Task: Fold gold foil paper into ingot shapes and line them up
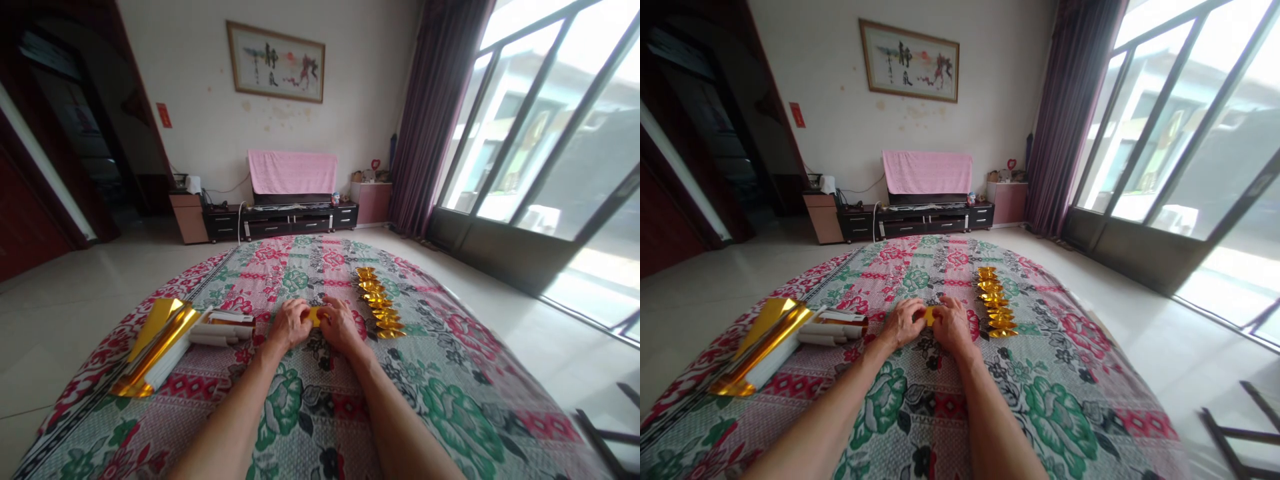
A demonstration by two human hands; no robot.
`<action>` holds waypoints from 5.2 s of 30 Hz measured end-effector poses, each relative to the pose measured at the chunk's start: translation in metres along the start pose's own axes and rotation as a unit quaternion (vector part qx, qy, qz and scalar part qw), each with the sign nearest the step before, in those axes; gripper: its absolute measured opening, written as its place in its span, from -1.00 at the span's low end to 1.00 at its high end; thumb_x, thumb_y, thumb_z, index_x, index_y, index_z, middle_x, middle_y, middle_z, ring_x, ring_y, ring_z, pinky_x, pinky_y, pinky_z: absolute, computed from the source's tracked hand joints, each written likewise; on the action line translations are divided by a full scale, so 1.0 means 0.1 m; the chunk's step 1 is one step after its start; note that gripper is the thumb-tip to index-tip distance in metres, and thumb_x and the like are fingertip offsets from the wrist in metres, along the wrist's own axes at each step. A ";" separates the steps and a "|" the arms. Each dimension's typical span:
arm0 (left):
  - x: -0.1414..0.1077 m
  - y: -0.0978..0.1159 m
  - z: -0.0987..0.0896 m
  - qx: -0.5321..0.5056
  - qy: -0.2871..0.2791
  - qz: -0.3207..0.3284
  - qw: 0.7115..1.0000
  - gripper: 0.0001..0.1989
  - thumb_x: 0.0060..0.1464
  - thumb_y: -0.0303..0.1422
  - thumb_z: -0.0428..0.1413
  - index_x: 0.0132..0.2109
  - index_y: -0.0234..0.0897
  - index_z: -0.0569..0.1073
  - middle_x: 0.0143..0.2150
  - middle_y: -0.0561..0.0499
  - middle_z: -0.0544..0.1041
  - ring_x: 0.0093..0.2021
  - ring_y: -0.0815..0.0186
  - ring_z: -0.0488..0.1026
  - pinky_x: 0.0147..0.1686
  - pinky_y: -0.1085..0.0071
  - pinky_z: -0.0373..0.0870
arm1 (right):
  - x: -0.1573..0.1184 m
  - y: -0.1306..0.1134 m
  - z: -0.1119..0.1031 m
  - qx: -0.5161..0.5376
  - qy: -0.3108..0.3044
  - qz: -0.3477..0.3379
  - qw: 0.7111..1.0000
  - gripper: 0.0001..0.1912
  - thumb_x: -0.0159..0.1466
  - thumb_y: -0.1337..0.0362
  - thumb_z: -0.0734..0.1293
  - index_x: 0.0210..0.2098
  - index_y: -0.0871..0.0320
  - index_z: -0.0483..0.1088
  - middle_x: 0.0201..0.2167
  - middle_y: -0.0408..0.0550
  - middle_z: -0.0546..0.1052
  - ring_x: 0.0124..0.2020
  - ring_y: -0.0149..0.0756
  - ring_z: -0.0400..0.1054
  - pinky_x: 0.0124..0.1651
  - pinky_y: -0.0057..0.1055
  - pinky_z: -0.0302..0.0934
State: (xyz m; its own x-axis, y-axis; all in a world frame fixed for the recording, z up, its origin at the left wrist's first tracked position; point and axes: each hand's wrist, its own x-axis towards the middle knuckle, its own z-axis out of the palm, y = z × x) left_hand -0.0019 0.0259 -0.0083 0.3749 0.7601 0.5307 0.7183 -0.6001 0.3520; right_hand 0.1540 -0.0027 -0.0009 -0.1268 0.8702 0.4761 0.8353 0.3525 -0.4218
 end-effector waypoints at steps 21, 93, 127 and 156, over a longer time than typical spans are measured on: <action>-0.03 -0.16 -0.02 -0.008 -0.097 -0.036 0.995 -0.50 -0.18 -0.58 -0.07 -0.06 -0.21 0.47 0.11 -0.01 0.39 0.13 0.27 0.26 0.21 0.23 0.05 | -0.03 0.01 -0.08 -0.037 -0.092 0.047 0.994 -0.69 0.19 0.35 0.14 -0.16 -0.02 0.41 0.04 -0.15 0.32 0.04 -0.25 0.13 0.03 -0.30 -0.02; -0.02 -0.01 -0.04 0.027 0.021 -0.068 0.997 -0.79 0.13 -0.36 -0.04 -0.20 -0.21 0.48 -0.26 -0.01 0.54 -0.22 0.27 0.39 -0.17 0.35 0.29 | 0.00 -0.05 -0.03 -0.023 -0.004 0.011 1.000 -0.78 0.24 0.30 0.20 -0.46 0.11 0.44 -0.52 -0.15 0.47 -0.43 -0.42 0.27 -0.26 -0.51 -0.02; -0.09 0.03 -0.11 0.056 -0.006 -0.071 0.996 -0.78 0.13 -0.40 -0.08 -0.31 -0.21 0.46 -0.35 -0.03 0.44 -0.26 0.25 0.32 -0.18 0.32 0.23 | 0.01 -0.08 -0.02 -0.046 -0.020 0.057 0.997 -0.80 0.22 0.25 0.22 -0.43 0.14 0.45 -0.46 -0.06 0.48 -0.37 -0.34 0.27 -0.24 -0.47 0.00; -0.05 0.04 -0.10 0.088 -0.004 -0.090 0.992 -0.79 0.11 -0.36 -0.03 -0.14 -0.17 0.45 -0.28 -0.04 0.49 -0.23 0.24 0.37 -0.16 0.33 0.24 | 0.01 -0.09 0.00 -0.061 -0.013 0.066 0.996 -0.81 0.20 0.32 0.22 -0.43 0.15 0.46 -0.47 -0.03 0.48 -0.35 -0.31 0.28 -0.23 -0.45 0.02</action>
State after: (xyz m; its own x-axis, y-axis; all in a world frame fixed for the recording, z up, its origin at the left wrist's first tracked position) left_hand -0.0070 0.0174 -0.0020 0.2361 0.8537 0.4643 0.8647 -0.4025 0.3005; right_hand 0.1467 -0.0050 0.0030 -0.0231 0.9154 0.4019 0.9045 0.1904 -0.3817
